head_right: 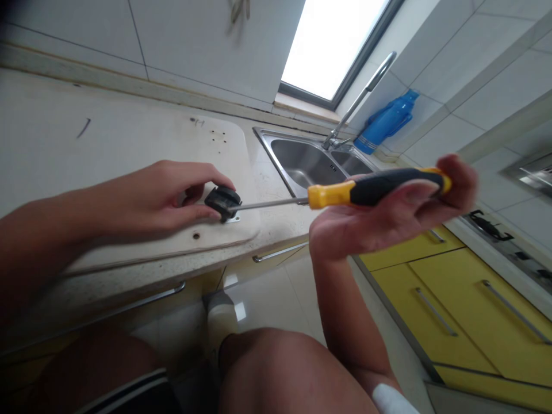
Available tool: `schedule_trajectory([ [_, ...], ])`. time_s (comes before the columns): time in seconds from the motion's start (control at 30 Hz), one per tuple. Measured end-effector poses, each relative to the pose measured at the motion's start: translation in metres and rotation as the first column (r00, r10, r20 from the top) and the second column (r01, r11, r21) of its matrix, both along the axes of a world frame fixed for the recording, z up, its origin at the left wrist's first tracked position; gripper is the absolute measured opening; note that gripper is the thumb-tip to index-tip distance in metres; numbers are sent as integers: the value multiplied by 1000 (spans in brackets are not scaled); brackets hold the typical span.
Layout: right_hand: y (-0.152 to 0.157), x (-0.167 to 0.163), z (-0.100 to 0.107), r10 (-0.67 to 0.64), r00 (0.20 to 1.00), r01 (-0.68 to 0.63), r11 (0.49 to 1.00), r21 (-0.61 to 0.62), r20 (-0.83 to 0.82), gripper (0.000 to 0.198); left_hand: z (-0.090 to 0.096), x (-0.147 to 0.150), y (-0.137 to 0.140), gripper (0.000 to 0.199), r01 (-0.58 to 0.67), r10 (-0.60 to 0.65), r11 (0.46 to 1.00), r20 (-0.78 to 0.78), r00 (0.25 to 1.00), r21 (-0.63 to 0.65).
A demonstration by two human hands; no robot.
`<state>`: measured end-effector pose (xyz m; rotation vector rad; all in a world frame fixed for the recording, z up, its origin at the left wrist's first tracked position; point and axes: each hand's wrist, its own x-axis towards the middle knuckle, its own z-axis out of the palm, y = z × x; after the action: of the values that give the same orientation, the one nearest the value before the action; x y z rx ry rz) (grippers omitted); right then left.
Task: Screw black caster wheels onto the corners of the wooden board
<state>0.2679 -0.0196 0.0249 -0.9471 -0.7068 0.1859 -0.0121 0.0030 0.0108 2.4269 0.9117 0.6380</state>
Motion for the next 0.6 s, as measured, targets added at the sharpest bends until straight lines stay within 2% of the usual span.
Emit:
schedule_trajectory([
  [0.03,13,4,-3,-76,991,53,978,204,106,25,0,0,0,38,-5,5,1000,-2,1000,-1],
  [0.07,26,6,-8,-115,976,45,937,348,184,16,0,0,0,38,-8,8,1000,-6,1000,-2],
  [0.1,39,7,-16,-69,978,-6,932,362,195,14,1,0,-1,39,-11,11,1000,-12,1000,-2],
  [0.17,60,4,-37,162,986,-168,963,212,42,20,1,1,-1,41,-13,13,1000,-21,1000,0],
  [0.23,68,-1,-56,308,944,-301,951,76,-120,29,2,1,-2,42,-10,10,1000,-29,1000,1],
  [0.33,64,-8,-74,364,919,-368,930,2,-155,36,2,2,-2,41,-19,19,1000,-28,999,6],
  [0.47,57,-10,-80,402,909,-411,909,-66,-112,38,-2,1,0,42,-31,31,999,-10,999,23],
  [0.6,62,-6,-86,425,889,-450,879,-157,-171,42,-3,0,0,44,-42,42,999,-4,999,26],
])
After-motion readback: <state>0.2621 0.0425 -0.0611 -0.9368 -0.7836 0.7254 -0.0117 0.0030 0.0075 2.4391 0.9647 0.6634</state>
